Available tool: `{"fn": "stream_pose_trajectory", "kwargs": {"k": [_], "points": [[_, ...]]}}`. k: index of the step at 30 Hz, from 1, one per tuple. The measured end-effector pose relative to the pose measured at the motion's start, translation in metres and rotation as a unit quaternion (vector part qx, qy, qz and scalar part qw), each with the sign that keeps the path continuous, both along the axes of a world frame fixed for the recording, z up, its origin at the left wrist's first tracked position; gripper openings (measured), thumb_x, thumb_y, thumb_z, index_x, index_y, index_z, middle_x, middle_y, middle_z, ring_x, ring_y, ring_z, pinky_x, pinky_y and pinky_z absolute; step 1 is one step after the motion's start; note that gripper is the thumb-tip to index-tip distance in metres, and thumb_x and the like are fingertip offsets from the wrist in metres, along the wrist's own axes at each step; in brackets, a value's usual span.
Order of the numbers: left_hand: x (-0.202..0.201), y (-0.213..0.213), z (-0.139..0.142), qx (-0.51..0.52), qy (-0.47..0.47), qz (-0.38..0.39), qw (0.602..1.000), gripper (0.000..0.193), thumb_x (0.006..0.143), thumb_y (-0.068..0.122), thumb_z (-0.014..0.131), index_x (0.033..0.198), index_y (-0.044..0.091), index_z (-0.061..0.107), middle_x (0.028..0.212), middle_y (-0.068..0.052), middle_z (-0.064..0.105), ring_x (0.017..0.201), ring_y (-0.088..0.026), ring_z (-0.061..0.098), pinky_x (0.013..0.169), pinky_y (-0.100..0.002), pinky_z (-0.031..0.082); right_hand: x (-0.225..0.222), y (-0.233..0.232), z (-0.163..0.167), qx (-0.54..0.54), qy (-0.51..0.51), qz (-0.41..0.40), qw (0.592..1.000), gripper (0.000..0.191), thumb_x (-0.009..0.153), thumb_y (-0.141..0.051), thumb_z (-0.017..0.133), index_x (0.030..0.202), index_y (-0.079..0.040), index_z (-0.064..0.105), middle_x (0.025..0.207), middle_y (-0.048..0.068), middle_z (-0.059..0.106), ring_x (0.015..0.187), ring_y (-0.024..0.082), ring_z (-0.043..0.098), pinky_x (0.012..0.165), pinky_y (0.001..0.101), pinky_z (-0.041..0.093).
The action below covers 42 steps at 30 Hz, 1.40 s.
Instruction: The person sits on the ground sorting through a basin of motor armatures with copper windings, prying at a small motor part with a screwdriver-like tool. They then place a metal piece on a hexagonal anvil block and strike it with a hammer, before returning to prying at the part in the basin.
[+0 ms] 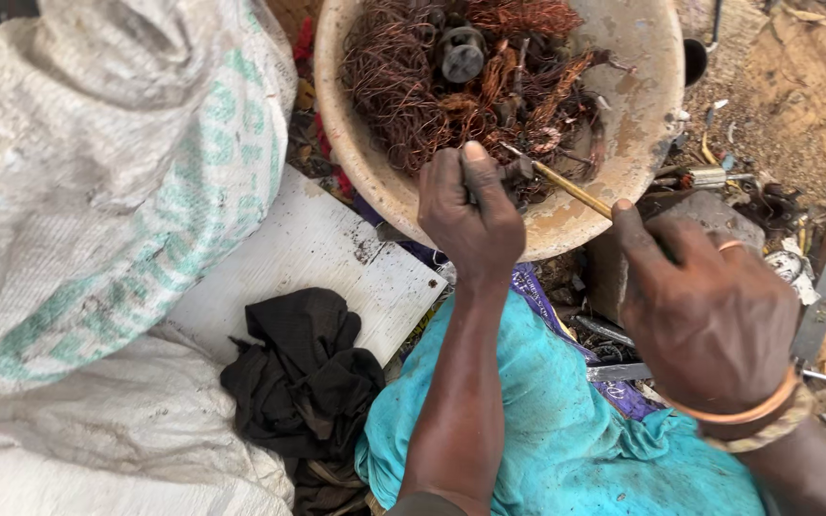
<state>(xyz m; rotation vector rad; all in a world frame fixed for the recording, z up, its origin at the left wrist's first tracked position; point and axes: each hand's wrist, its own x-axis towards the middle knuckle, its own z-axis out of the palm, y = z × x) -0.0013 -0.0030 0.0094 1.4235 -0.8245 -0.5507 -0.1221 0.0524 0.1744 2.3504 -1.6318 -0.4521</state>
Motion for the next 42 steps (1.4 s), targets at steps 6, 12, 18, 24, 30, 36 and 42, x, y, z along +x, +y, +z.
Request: {"fn": "stream_pose_trajectory", "kwargs": {"k": [6,12,18,24,30,36,42], "points": [[0.0,-0.001,0.003,-0.023,-0.008,0.023,0.999,0.039,0.114,0.025,0.044,0.077,0.013,0.047,0.07,0.002,0.044,0.07,-0.012,0.043,0.06,-0.03,0.034,-0.001,-0.004,0.01,0.019,0.016,0.025,0.999,0.058,0.076,-0.019,0.068,0.134,-0.015,0.071,0.103,0.006,0.076,0.06,0.019,0.064,0.05,0.0317,0.052],[0.002,0.0,0.006,-0.019,0.198,0.052,0.979,0.036,0.11,0.022,0.046,0.079,0.007,0.055,0.071,0.001,0.05,0.059,-0.006,0.044,0.053,-0.027,0.034,0.014,0.012,-0.051,0.144,-0.368,-0.255,0.882,0.033,0.106,-0.018,0.055,0.136,-0.008,0.062,0.094,0.009,0.072,0.061,0.016,0.065,0.049,0.0286,0.054],[0.004,0.001,0.004,-0.074,0.242,0.069,0.965,0.034,0.114,0.022,0.046,0.086,0.005,0.054,0.08,-0.002,0.052,0.07,-0.007,0.046,0.062,-0.029,0.038,0.024,0.046,-0.085,0.232,-0.727,-0.367,0.532,0.031,0.105,-0.017,0.053,0.13,0.0,0.059,0.083,0.005,0.062,0.062,0.011,0.057,0.052,0.0283,0.053],[0.005,-0.001,-0.001,-0.12,-0.006,0.093,0.988,0.036,0.114,0.025,0.042,0.083,0.008,0.052,0.08,-0.002,0.052,0.075,-0.013,0.05,0.063,-0.031,0.041,0.046,0.052,-0.073,0.214,-0.784,-0.42,0.404,0.032,0.103,-0.016,0.053,0.13,0.0,0.055,0.082,0.006,0.059,0.058,0.013,0.055,0.047,0.0296,0.05],[0.007,-0.007,-0.008,-0.046,-0.071,0.1,0.991,0.041,0.114,0.026,0.044,0.076,0.011,0.045,0.071,0.001,0.041,0.069,-0.014,0.039,0.059,-0.031,0.032,0.049,0.063,-0.056,0.199,-0.771,-0.445,0.409,0.04,0.101,-0.017,0.053,0.139,-0.002,0.054,0.082,0.006,0.057,0.058,0.014,0.055,0.047,0.0318,0.051],[0.011,0.003,-0.002,-0.049,0.063,0.063,0.995,0.04,0.114,0.029,0.046,0.08,0.009,0.051,0.074,0.0,0.046,0.068,-0.009,0.042,0.06,-0.031,0.034,0.022,0.063,-0.06,0.252,-0.74,-0.536,0.32,0.046,0.097,-0.019,0.053,0.141,-0.004,0.053,0.079,0.006,0.06,0.057,0.017,0.062,0.045,0.0315,0.053],[0.013,0.001,-0.003,-0.082,0.272,0.023,0.959,0.038,0.115,0.027,0.05,0.086,0.005,0.056,0.075,0.001,0.053,0.065,-0.007,0.045,0.061,-0.028,0.038,-0.008,0.072,-0.053,0.284,-0.734,-0.479,0.388,0.05,0.101,-0.018,0.059,0.147,-0.001,0.053,0.077,0.008,0.064,0.055,0.018,0.066,0.037,0.0294,0.051]]}}
